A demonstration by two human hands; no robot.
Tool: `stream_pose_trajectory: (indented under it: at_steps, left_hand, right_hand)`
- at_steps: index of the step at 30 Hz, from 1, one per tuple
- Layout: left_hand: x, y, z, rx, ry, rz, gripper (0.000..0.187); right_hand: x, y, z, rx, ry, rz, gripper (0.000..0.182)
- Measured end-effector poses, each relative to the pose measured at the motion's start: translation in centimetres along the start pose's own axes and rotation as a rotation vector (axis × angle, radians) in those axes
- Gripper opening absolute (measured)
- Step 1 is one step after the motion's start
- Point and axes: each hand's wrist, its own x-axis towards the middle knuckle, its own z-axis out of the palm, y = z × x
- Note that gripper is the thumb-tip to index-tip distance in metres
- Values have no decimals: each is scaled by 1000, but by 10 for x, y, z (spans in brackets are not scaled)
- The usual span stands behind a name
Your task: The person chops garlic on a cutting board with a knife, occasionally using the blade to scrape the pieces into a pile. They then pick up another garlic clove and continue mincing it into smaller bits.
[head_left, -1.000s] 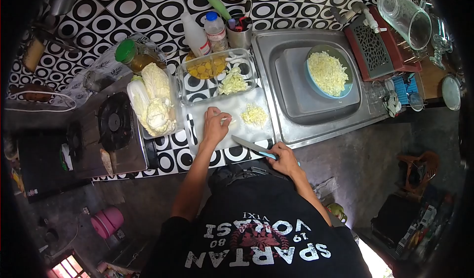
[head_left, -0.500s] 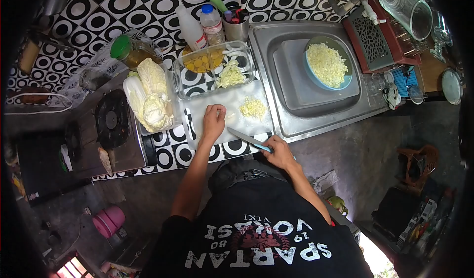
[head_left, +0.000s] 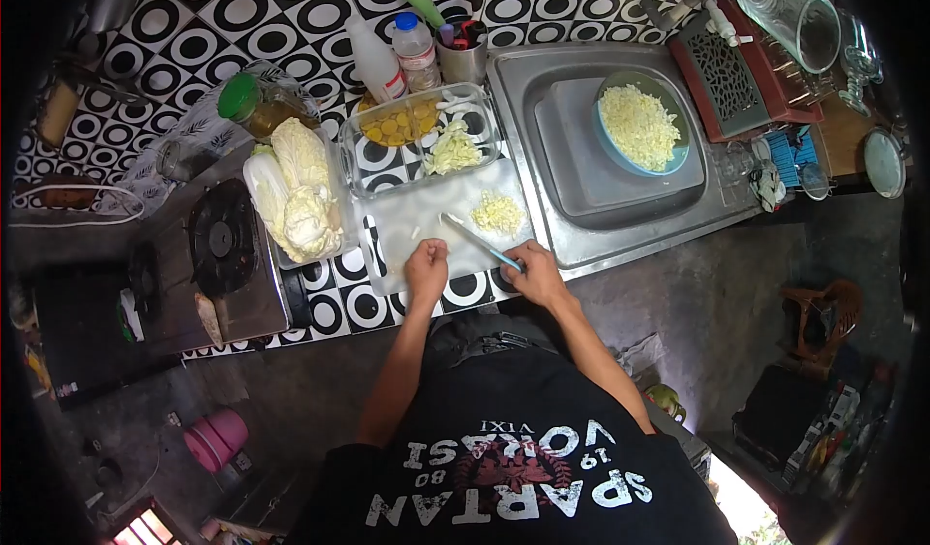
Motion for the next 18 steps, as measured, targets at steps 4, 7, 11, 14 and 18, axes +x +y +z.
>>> stream_pose_trajectory:
  at_steps: [4, 7, 11, 14, 18]
  left_hand:
    - [-7, -5, 2, 149, 62, -24, 12]
    - [-9, 3, 0, 225, 61, -89, 14]
    - [-1, 2, 2, 111, -22, -75, 15]
    - [3, 4, 6, 203, -112, -172, 16]
    - [-4, 28, 0, -105, -133, -364, 14]
  right_hand:
    - [-3, -5, 1, 28, -64, 13, 21]
    - [-6, 0, 10, 52, -90, 15, 20]
    - [-5, -7, 16, 36, -3, 25, 20]
    - [-9, -13, 17, 48, -35, 6, 19]
    - [-20, -14, 26, 63, -24, -18, 18]
